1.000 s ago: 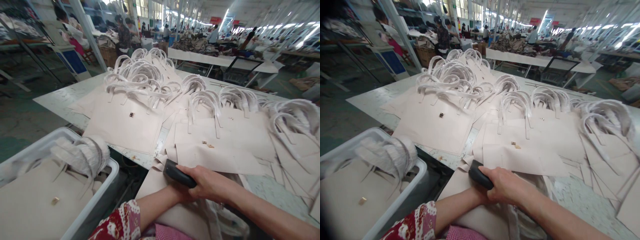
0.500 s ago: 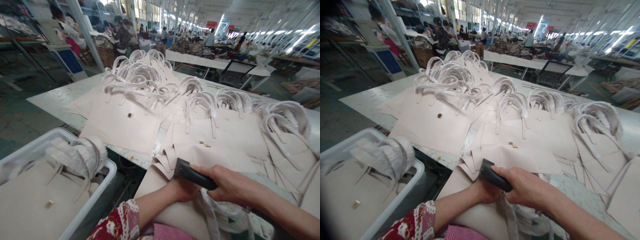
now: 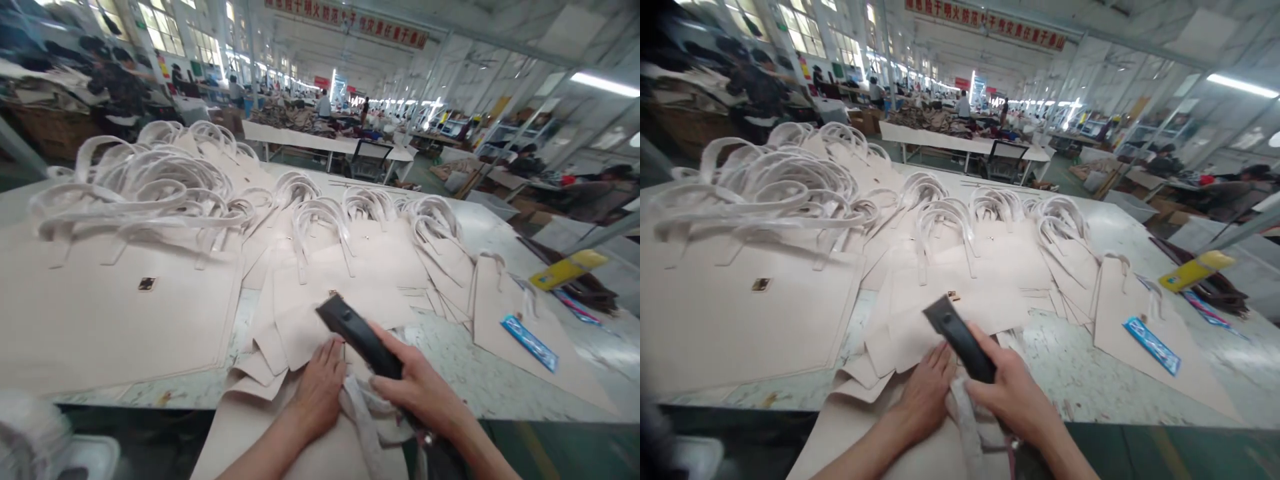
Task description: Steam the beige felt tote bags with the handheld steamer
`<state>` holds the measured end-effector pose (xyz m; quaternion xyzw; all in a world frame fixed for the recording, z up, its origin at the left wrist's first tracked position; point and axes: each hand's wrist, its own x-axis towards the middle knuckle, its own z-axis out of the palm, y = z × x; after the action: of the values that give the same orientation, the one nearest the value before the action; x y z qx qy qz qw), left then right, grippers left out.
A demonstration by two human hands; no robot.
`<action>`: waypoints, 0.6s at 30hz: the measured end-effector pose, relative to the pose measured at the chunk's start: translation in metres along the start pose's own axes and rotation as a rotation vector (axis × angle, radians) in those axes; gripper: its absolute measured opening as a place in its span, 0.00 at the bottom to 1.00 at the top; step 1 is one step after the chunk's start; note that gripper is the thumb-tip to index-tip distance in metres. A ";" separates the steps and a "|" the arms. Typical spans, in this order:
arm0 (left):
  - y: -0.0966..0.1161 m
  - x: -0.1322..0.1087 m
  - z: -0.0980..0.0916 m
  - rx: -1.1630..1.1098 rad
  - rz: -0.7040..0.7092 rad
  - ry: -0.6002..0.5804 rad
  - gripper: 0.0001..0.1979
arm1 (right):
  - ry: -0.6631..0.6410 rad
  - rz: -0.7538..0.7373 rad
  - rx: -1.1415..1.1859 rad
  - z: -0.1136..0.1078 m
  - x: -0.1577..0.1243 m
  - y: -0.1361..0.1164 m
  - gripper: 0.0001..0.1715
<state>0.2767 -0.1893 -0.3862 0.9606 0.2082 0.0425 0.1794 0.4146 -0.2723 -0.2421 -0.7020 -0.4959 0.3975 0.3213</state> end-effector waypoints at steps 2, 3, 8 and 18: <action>0.003 0.006 -0.009 0.079 -0.031 -0.036 0.27 | 0.160 0.130 0.127 -0.022 -0.017 0.030 0.40; 0.003 0.010 -0.014 0.106 -0.036 -0.052 0.28 | 0.229 0.182 0.180 -0.031 -0.023 0.046 0.41; -0.002 0.027 -0.035 0.138 0.007 -0.089 0.37 | 0.360 0.359 0.459 -0.052 -0.010 0.119 0.48; -0.030 0.035 -0.053 0.123 0.004 -0.017 0.27 | 0.380 0.310 0.445 -0.075 0.044 0.146 0.45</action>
<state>0.2888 -0.1325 -0.3477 0.9705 0.2071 0.0217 0.1215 0.5533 -0.2788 -0.3407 -0.7433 -0.2156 0.4021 0.4893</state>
